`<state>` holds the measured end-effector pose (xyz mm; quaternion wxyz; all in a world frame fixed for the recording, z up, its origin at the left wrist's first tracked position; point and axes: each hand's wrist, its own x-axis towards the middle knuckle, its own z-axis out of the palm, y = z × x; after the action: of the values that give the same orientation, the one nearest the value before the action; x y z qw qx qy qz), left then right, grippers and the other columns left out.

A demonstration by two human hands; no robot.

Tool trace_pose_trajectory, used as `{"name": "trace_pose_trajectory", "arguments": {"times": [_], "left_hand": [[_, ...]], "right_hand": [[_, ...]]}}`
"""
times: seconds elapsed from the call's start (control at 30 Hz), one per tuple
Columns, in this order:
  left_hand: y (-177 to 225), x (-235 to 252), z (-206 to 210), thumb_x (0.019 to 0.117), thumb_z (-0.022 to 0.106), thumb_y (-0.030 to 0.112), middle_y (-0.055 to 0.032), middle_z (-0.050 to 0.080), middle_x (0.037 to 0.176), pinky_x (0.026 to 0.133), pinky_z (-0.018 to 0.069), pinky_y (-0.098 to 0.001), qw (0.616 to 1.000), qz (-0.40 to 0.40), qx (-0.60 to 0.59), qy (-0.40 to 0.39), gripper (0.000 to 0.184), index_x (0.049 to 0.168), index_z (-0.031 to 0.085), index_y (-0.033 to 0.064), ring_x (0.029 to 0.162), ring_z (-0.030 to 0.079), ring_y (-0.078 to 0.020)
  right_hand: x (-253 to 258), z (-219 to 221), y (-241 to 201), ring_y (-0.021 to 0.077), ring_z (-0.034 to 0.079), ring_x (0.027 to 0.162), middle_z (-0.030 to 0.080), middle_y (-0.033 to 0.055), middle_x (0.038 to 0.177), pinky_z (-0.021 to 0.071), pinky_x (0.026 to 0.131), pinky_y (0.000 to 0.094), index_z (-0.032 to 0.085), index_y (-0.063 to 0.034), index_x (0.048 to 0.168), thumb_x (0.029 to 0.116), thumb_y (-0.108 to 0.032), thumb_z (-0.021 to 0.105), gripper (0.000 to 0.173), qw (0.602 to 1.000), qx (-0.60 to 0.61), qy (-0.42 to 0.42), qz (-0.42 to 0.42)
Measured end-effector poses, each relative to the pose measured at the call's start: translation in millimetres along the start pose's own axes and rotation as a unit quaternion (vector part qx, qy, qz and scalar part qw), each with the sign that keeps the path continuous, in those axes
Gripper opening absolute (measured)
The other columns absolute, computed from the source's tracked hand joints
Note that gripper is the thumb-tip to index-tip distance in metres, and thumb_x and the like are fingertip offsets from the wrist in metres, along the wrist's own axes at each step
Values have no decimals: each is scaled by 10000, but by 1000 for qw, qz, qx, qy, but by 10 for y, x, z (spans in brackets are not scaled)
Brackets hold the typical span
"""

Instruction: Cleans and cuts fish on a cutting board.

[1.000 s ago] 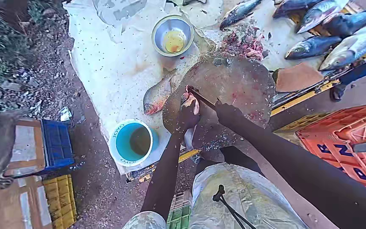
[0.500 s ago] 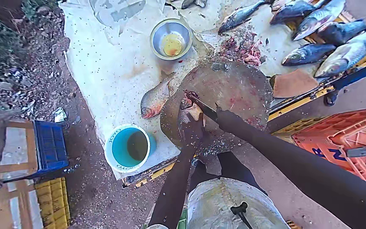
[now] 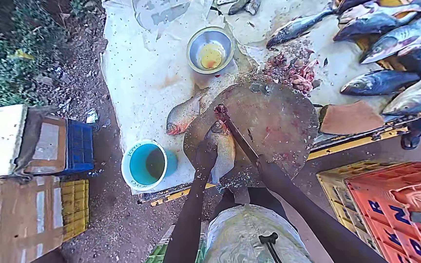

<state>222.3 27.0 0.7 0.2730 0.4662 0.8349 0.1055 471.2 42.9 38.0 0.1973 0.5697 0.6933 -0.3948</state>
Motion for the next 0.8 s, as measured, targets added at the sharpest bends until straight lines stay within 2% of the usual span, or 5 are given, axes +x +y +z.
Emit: {"name": "trace_pose_trajectory", "arguments": {"times": [0.23, 0.37, 0.53, 0.67, 0.8], "left_hand": [[244, 234, -195, 1024, 583, 428, -164, 734, 1164, 942, 491, -622, 992, -95, -41, 72, 396, 1314, 707, 188, 1096, 675, -382], [316, 96, -193, 1024, 566, 402, -139, 729, 1181, 937, 504, -625, 986, -107, -43, 122, 357, 1257, 724, 181, 1120, 671, -361], [247, 551, 118, 945, 666, 507, -215, 621, 1351, 973, 474, -674, 993, -83, -77, -16, 646, 1462, 540, 141, 1242, 586, -440], [254, 1108, 297, 774, 822, 536, -253, 688, 976, 732, 535, -651, 989, -91, -59, -96, 603, 1035, 678, 13, 930, 677, -445], [212, 823, 111, 769, 841, 515, -236, 694, 997, 803, 542, -617, 980, -139, -48, -131, 615, 1058, 676, -2, 947, 680, -402]], "right_hand": [[81, -398, -400, 248, 637, 546, 617, 89, 680, 552, 499, 432, 526, 3, 1320, 1082, -265, 414, 375, 887, 128, 375, -238], [318, -357, -232, 433, 707, 968, 680, 227, 993, 567, 819, 596, 400, -75, 1418, 1113, -259, 399, 357, 998, 51, 12, -30], [550, -379, -278, 414, 716, 928, 686, 209, 946, 575, 785, 573, 442, -76, 1390, 1115, -271, 391, 341, 997, 34, 58, -33], [867, -561, -237, 420, 704, 1000, 686, 220, 1018, 564, 831, 590, 440, -97, 1399, 1126, -331, 352, 370, 1000, -2, 14, -16], [1116, -369, -533, 440, 710, 998, 700, 226, 1016, 575, 807, 598, 437, -86, 1414, 1087, -222, 437, 354, 994, -52, 13, -90]]}}
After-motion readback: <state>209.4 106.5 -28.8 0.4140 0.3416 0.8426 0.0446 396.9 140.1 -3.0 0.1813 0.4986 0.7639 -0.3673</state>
